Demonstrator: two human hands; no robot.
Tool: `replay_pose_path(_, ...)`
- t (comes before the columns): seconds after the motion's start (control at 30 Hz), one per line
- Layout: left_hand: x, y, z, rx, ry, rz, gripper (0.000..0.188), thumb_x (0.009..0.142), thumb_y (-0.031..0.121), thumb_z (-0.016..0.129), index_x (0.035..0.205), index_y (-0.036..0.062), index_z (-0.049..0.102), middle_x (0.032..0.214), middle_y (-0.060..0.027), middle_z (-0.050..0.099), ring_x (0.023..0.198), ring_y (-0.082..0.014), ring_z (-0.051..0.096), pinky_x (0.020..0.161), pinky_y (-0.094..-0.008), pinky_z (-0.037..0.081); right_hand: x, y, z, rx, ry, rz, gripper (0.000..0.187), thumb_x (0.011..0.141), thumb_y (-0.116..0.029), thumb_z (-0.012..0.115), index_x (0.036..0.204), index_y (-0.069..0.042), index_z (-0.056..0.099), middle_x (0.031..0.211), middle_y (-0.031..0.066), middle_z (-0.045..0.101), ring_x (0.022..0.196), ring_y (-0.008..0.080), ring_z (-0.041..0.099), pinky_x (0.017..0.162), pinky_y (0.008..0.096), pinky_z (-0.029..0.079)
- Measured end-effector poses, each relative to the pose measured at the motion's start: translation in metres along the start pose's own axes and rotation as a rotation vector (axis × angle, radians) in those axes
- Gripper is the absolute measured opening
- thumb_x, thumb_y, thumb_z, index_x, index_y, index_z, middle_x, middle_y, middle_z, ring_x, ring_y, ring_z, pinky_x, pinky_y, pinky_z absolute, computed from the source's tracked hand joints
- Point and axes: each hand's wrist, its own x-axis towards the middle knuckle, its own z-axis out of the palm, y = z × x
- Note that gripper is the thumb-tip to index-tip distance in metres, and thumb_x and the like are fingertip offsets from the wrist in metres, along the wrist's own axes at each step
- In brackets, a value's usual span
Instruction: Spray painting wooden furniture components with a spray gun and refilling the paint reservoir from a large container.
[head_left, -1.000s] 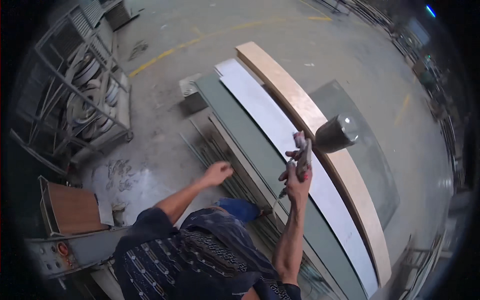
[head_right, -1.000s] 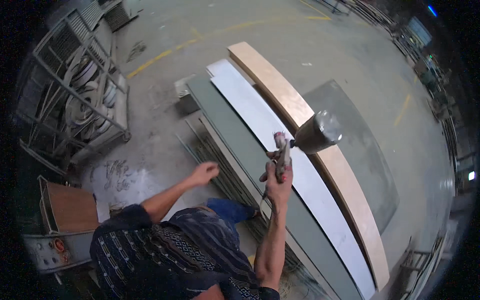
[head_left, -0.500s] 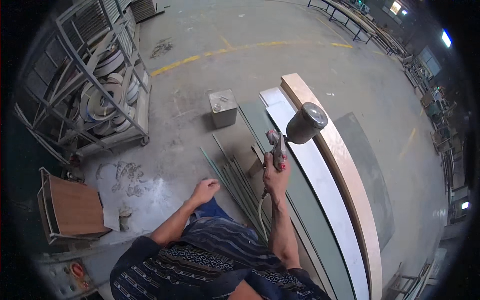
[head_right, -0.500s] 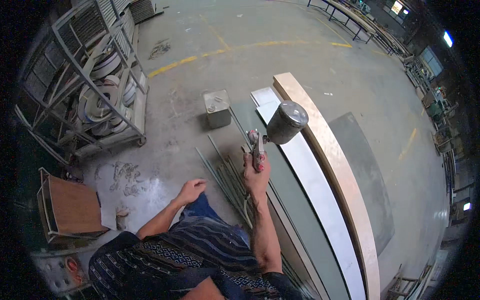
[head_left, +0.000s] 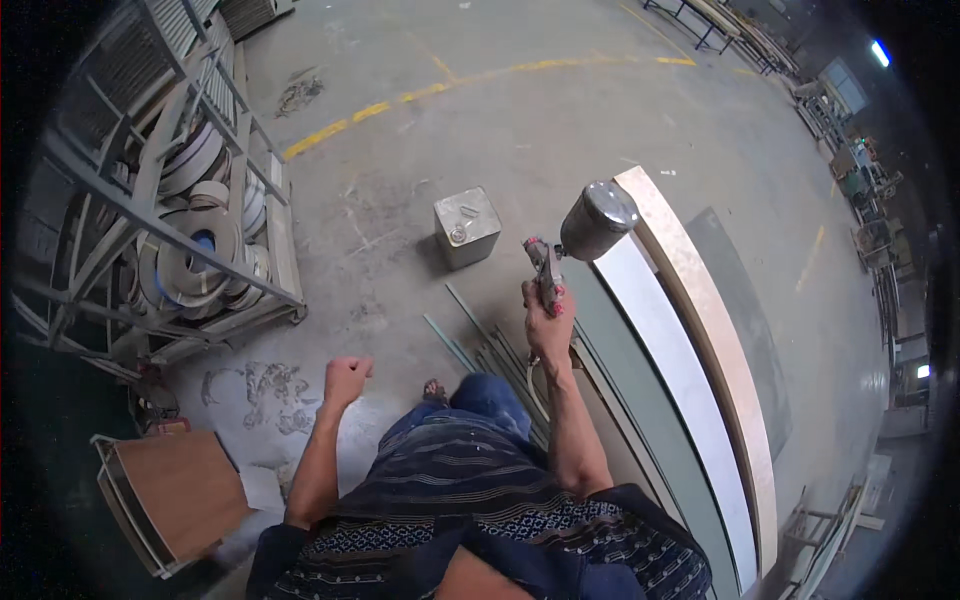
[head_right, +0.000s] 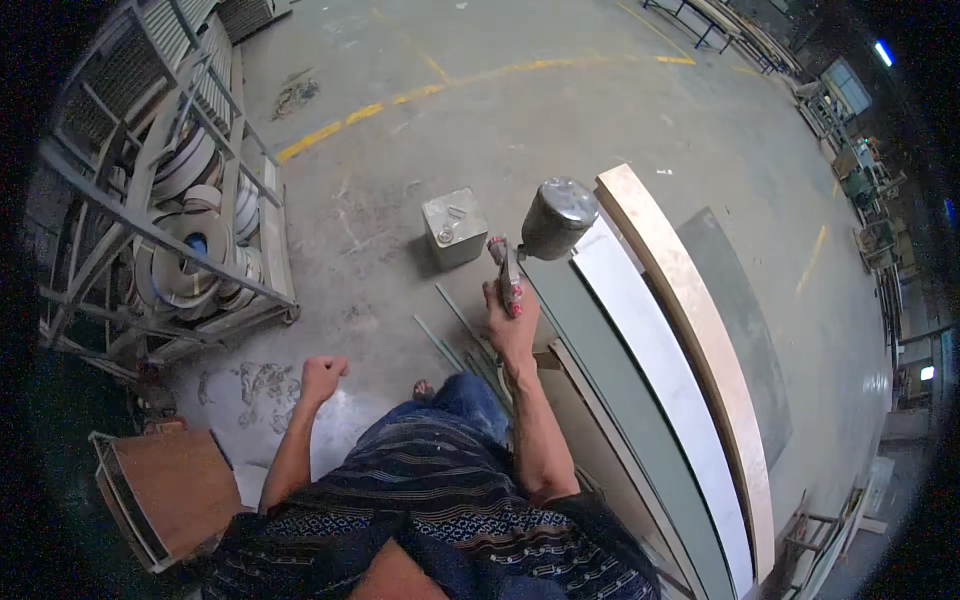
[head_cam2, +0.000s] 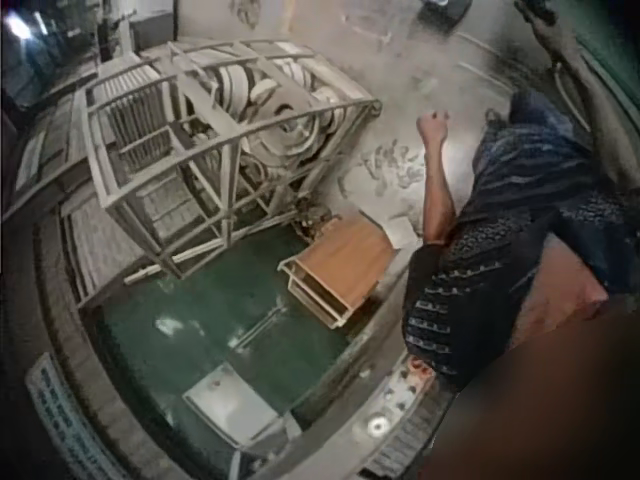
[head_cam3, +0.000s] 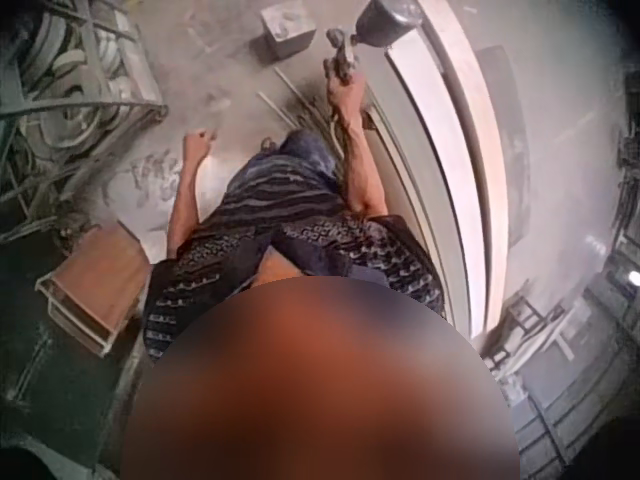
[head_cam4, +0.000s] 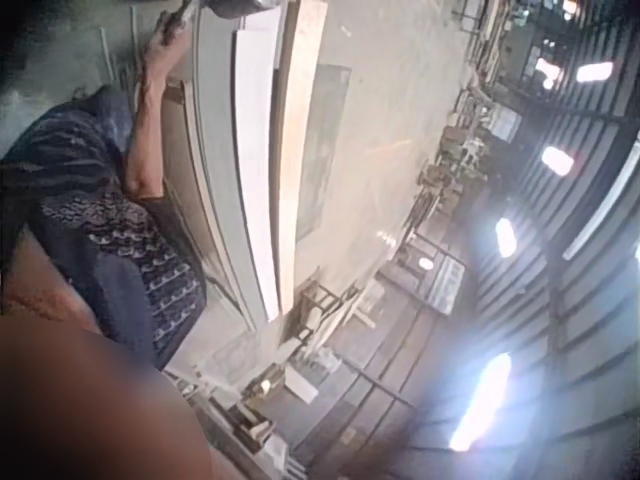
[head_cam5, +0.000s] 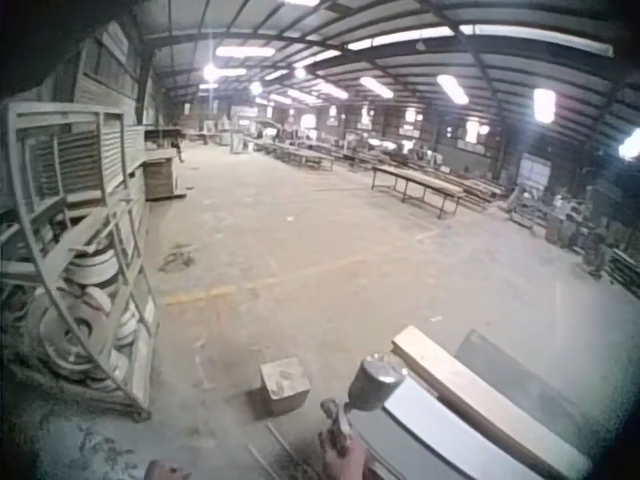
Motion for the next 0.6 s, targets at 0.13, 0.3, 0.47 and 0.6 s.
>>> replay_pose_path(0.13,0.085,-0.007,-0.029,0.061,0.1,-0.027,0.032,0.08,0.033,0.059,0.072,0.0029,0.067,0.059,-0.0123,0.061,0.053,-0.0165,0.056,0.055,-0.0322,0.043,0.072,0.015,0.055,0.032,0.045,0.076,0.018,0.083,-0.012,0.062,0.078,-0.002,0.048,0.063,0.0022,0.047,0.058,0.0117,0.042,0.055,0.0286,0.038)
replay_pose_path(0.3,0.148,-0.01,-0.008,0.293,-0.272,-0.156,0.043,0.083,0.042,0.051,0.08,0.0014,0.066,0.074,-0.0197,0.063,0.072,-0.0274,0.064,0.066,-0.0394,0.047,0.173,0.033,0.106,0.153,0.121,0.113,0.019,0.082,-0.012,0.063,0.078,-0.001,0.048,0.064,0.0044,0.045,0.061,0.0127,0.039,0.057,0.0297,0.037)
replay_pose_path(0.47,0.203,0.009,-0.006,0.506,-0.435,-0.347,0.055,0.085,0.05,0.043,0.085,0.0003,0.066,0.086,-0.0252,0.062,0.085,-0.0377,0.062,0.076,-0.0451,0.046,0.26,0.035,0.152,0.151,0.243,0.066,0.017,0.084,-0.011,0.061,0.079,-0.001,0.048,0.063,0.005,0.045,0.059,0.0127,0.039,0.055,0.0293,0.037)
replay_pose_path(0.6,0.284,0.028,-0.034,0.677,-0.542,-0.15,0.056,0.086,0.05,0.041,0.083,-0.0007,0.065,0.085,-0.0237,0.063,0.085,-0.0415,0.06,0.076,-0.0461,0.045,0.313,0.035,0.179,0.127,0.255,0.128,0.017,0.085,-0.012,0.06,0.077,-0.003,0.048,0.064,0.0004,0.047,0.06,0.0093,0.041,0.055,0.0273,0.036)
